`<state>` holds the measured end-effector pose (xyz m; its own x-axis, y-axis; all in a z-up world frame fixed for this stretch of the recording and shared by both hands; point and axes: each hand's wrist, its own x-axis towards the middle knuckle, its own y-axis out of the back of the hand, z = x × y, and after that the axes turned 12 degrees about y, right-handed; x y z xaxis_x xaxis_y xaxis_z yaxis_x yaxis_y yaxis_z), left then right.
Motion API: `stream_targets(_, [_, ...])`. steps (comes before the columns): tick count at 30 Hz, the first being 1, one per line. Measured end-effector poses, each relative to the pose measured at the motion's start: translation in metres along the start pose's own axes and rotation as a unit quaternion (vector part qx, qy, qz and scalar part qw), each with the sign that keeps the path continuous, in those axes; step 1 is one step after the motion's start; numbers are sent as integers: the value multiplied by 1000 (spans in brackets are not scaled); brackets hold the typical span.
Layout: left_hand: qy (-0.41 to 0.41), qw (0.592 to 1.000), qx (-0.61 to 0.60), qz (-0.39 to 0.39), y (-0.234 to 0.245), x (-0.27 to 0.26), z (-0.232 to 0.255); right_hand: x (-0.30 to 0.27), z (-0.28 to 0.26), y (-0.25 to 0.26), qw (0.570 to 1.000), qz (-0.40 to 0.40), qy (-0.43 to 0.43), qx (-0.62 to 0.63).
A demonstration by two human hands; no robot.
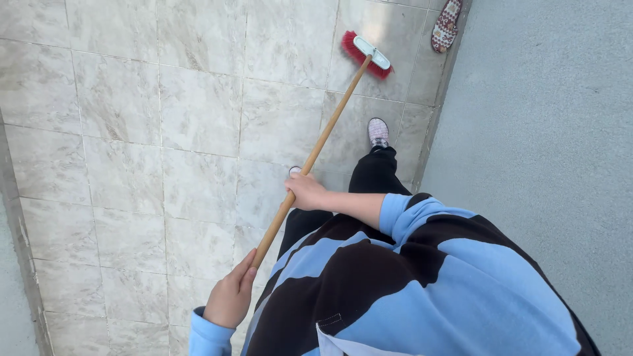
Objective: Sweeping a tiled balcony floor using a red broom.
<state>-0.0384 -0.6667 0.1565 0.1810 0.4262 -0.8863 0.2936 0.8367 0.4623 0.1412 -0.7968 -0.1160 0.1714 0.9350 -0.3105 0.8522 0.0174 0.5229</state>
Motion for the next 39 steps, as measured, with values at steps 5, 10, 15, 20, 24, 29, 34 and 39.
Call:
stream_targets(5, [-21, 999, -36, 7, -95, 57, 95, -37, 141, 34, 999, -4, 42, 12])
stream_targets(10, [-40, 994, -65, -82, -142, 146, 297, -31, 360, 165, 998, -23, 8, -66])
stream_targets(15, [-104, 986, -114, -57, -171, 206, 485, -25, 498, 336, 982, 6, -71, -176])
stream_targets(20, [-83, 987, -102, -88, -167, 161, 524, -64, 464, 391, 984, 85, 10, -157])
stream_targets(24, [-62, 990, -89, -88, -181, 193, 501, -57, 481, 361, 990, 35, -26, -132])
stream_targets(29, [-10, 998, -47, -42, -83, 72, 447, -59, 340, 360, 987, 88, 73, -117])
stream_targets(34, [72, 941, -300, -136, -159, 8, 300, -98, 213, 295, 981, 18, 187, -52])
stream_targets(39, [-36, 884, -442, -150, -177, 124, 325, -18, 276, 309, 986, -23, 165, -14])
